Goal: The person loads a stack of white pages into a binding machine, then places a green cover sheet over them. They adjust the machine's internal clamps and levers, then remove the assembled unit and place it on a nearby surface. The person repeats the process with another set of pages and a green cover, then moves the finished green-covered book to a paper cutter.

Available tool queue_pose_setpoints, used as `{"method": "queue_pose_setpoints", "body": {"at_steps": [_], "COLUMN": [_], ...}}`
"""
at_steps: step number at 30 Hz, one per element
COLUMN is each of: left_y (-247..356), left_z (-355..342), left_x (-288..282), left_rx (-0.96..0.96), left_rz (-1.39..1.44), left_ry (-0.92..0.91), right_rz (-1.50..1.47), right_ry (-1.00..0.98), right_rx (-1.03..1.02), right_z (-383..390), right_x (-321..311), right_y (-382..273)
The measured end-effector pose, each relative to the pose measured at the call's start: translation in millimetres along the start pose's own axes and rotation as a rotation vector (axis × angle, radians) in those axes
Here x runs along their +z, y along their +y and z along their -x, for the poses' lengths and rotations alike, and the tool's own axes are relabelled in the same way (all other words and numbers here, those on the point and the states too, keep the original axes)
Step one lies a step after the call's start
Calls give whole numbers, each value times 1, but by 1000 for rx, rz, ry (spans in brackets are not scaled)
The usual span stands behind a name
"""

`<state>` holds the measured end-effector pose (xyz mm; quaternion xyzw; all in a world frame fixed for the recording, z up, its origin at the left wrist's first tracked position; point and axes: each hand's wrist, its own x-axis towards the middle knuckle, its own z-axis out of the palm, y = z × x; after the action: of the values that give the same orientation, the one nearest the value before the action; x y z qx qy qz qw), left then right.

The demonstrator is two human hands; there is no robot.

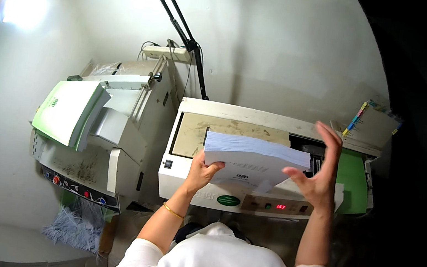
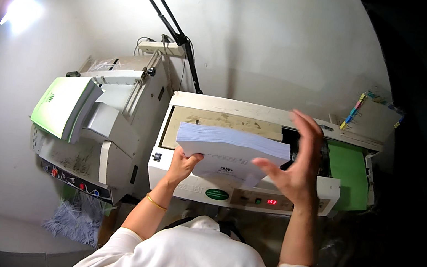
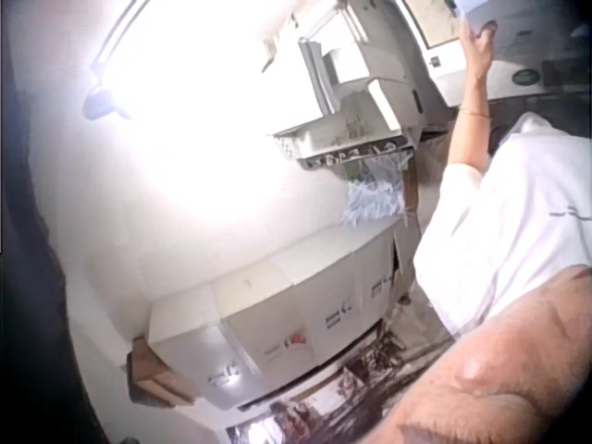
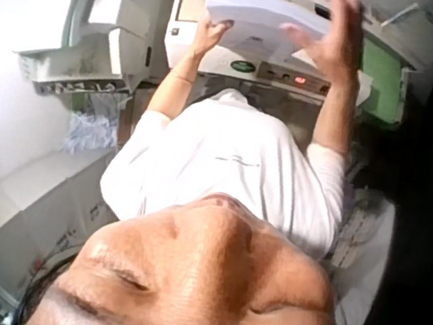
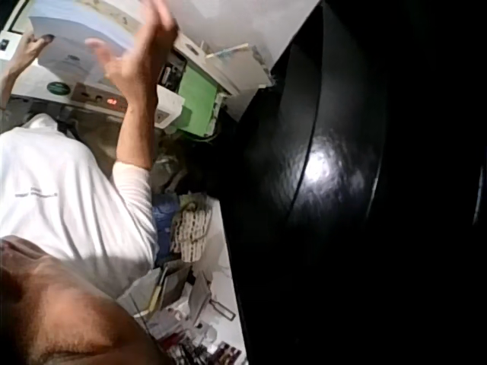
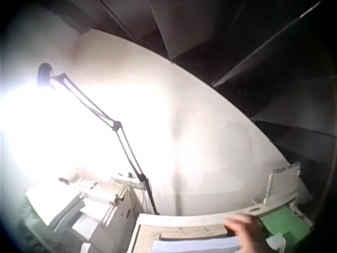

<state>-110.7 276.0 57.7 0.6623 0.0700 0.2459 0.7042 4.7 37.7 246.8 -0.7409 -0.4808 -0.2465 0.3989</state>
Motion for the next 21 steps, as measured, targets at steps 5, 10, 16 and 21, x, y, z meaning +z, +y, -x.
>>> {"method": "queue_pose_setpoints", "body": {"at_steps": [5, 10, 16, 21], "left_y": [2, 3, -44, -37], "left_z": [-6, -8, 32, 30], "left_x": [9, 3, -19, -40], "left_rx": [22, -15, 77, -167], "left_rz": [94, 16, -370, 306], "left_ry": [-60, -81, 327, -69], "right_rz": [317, 208, 67, -361], "right_ry": [-611, -881, -684, -394], "right_rx": [-156, -67, 44, 418], "right_z": [-47, -61, -56, -32], "right_x": [42, 66, 31, -25], "right_y": [-40, -27, -29, -15]}}
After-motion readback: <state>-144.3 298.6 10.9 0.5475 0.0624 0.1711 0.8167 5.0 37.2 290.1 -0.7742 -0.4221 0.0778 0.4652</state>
